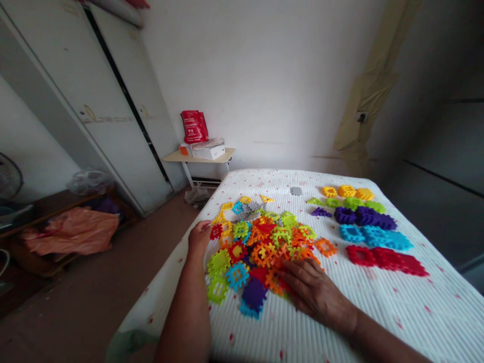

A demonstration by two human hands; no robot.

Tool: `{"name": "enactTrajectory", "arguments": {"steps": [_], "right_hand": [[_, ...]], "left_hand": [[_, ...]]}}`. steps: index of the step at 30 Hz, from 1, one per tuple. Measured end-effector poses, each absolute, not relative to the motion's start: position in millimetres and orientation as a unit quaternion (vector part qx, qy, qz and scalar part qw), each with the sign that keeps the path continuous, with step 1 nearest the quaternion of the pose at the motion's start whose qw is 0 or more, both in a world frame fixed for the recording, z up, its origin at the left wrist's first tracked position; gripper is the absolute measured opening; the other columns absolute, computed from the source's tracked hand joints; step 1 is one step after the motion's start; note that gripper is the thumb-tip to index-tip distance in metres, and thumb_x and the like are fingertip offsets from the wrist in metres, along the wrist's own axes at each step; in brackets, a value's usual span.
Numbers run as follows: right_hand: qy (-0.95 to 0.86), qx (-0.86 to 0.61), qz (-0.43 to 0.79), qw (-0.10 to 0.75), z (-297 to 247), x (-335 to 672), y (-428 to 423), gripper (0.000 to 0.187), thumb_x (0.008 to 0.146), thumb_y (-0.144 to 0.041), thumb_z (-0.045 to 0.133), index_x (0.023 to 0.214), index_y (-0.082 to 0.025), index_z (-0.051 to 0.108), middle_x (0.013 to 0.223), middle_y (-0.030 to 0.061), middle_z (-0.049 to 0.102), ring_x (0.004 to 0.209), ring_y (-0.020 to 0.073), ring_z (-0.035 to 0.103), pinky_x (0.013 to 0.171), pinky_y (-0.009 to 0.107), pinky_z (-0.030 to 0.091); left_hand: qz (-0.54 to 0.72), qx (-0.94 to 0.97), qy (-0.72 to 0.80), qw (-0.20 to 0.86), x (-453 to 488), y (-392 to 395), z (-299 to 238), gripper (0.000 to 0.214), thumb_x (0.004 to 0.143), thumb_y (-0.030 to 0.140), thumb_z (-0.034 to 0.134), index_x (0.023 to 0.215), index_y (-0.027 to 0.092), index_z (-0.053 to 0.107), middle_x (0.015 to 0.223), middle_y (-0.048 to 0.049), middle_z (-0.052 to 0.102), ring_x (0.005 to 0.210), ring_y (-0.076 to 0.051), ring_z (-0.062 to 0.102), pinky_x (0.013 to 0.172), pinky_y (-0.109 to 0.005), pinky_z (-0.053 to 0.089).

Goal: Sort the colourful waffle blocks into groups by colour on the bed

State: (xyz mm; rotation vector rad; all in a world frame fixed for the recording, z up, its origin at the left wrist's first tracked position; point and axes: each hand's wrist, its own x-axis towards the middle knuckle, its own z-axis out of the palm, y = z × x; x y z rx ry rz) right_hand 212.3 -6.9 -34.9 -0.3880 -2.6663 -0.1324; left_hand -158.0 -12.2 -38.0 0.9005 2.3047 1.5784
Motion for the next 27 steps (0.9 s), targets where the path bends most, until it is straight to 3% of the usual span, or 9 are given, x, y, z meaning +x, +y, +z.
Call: {"name": "enactTrajectory", "arguments": {"steps": [9,13,19,27], "right_hand": [[-0.952,-0.150,-0.060,0.259,-35,212,-3,0.027,0.093,-0.021,0.046,0.117,-0.021,0.058,0.127,0.0072,0.057,0.105,0.0202,0.054,0.089,0.041,0.042],[-0.950,-0.161,-0.051,0.263,-36,213,-1,0.028,0.093,-0.022,0.045,0.119,-0.024,0.057,0.127,0.0053,0.057,0.107,0.0194,0.053,0.090,0.040,0.043],[-0.946,-0.133,-0.028,0.294,-36,215,0,0.023,0.091,-0.022,0.046,0.108,-0.019,0.061,0.115,0.0081,0.063,0.099,0.0185,0.057,0.083,0.035,0.048],[-0.910,-0.153,0.040,0.382,-26,219,-1,0.016,0.091,-0.022,0.046,0.094,-0.018,0.061,0.089,0.0075,0.067,0.079,0.0156,0.060,0.072,0.029,0.049]], "left_hand": [[0.592,0.303,0.733,0.143,-148,-2,-49,0.018,0.062,0.020,0.056,0.076,0.019,0.068,0.079,-0.0024,0.071,0.081,-0.018,0.065,0.080,-0.030,0.049],[0.614,0.297,0.711,0.171,-146,0,-50,0.023,0.061,0.021,0.057,0.080,0.017,0.068,0.079,-0.0032,0.070,0.078,-0.018,0.065,0.074,-0.030,0.051],[0.629,0.287,0.694,0.200,-144,0,-49,0.027,0.058,0.026,0.061,0.081,0.016,0.068,0.076,-0.0038,0.070,0.071,-0.018,0.064,0.065,-0.028,0.051],[0.623,0.303,0.690,0.211,-139,-7,-39,0.030,0.054,0.031,0.063,0.079,0.015,0.068,0.075,-0.0029,0.070,0.070,-0.017,0.062,0.067,-0.028,0.049]]}}
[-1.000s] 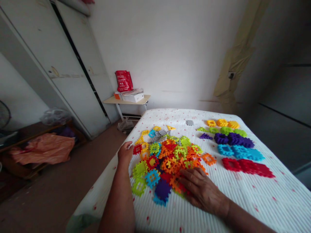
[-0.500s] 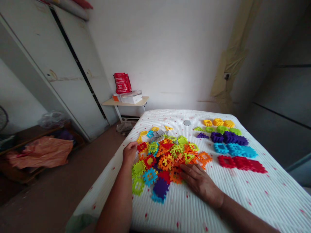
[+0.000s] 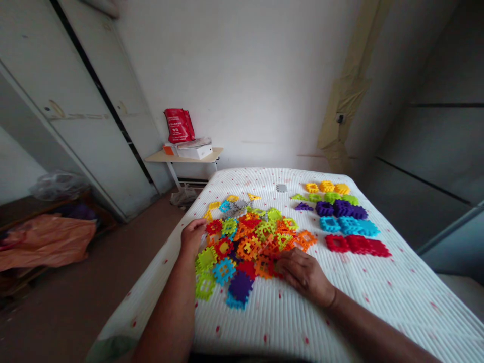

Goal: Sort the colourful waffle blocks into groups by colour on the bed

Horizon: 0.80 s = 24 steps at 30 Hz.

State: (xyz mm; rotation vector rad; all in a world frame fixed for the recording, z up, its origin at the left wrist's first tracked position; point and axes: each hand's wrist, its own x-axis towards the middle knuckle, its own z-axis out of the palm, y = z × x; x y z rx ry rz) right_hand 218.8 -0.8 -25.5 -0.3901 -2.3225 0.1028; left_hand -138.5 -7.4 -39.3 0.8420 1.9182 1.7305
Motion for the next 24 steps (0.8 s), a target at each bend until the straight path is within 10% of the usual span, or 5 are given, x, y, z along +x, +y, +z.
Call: {"name": "enactTrajectory", "arguments": {"steps": [8,24], "right_hand": [[-0.908,-0.211,0.084,0.352,-19,241,15,0.023,0.089,-0.030,0.046,0.072,-0.017,0.055,0.060,0.0014,0.054,0.053,0.0108,0.049,0.051,0.022,0.035],[-0.971,-0.128,0.006,0.203,-28,215,-12,0.021,0.090,-0.027,0.041,0.077,-0.018,0.055,0.071,0.0030,0.061,0.063,0.0133,0.055,0.057,0.026,0.038]], "left_hand": [[0.619,0.320,0.685,0.212,-136,-9,-38,0.033,0.054,0.033,0.063,0.081,0.015,0.068,0.076,-0.0035,0.070,0.071,-0.017,0.062,0.070,-0.028,0.049],[0.594,0.342,0.708,0.168,-138,-6,-40,0.033,0.055,0.035,0.061,0.079,0.014,0.069,0.069,-0.0038,0.069,0.063,-0.017,0.062,0.063,-0.028,0.050]]}}
